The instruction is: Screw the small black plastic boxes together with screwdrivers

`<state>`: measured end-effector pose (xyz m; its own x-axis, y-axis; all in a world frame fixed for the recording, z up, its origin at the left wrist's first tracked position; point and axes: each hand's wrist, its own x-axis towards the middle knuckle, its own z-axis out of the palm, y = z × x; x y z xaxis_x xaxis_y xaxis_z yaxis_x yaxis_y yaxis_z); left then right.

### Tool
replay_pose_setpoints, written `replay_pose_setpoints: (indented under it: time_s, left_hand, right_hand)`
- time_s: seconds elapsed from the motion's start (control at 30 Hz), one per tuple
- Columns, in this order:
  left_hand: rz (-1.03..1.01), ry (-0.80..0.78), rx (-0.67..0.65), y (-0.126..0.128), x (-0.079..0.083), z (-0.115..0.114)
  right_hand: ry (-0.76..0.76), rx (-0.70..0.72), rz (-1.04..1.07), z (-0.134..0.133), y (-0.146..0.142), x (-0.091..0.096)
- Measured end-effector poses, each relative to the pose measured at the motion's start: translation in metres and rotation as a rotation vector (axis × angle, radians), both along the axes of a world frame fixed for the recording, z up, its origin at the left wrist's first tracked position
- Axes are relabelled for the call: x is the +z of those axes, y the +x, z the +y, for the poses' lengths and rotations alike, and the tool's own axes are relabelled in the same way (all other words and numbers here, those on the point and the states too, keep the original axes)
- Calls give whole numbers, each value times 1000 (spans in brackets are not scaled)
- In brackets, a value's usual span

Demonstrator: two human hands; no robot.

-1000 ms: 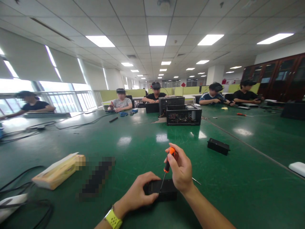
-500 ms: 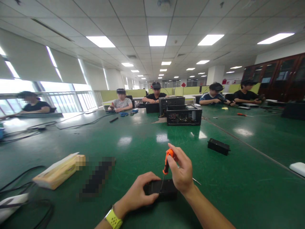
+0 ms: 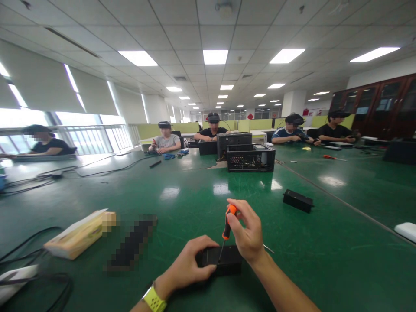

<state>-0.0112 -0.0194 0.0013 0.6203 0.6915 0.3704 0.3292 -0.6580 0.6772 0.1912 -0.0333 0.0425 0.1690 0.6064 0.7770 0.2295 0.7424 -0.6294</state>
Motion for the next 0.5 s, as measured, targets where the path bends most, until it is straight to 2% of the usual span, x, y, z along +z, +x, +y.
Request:
replay_pose_setpoints:
  time_s: [0.13,0.3,0.5]
  left_hand:
    - [4,-3,1,0,0,-1]
    - [9,5,6,0,1,-2]
    - [6,10,1,0,4,-3]
  right_hand:
    - [6,-56,-43,0,0,0]
    - [-36,55,78,0,-1,-3]
    - [38,-66,-40,0,0,0]
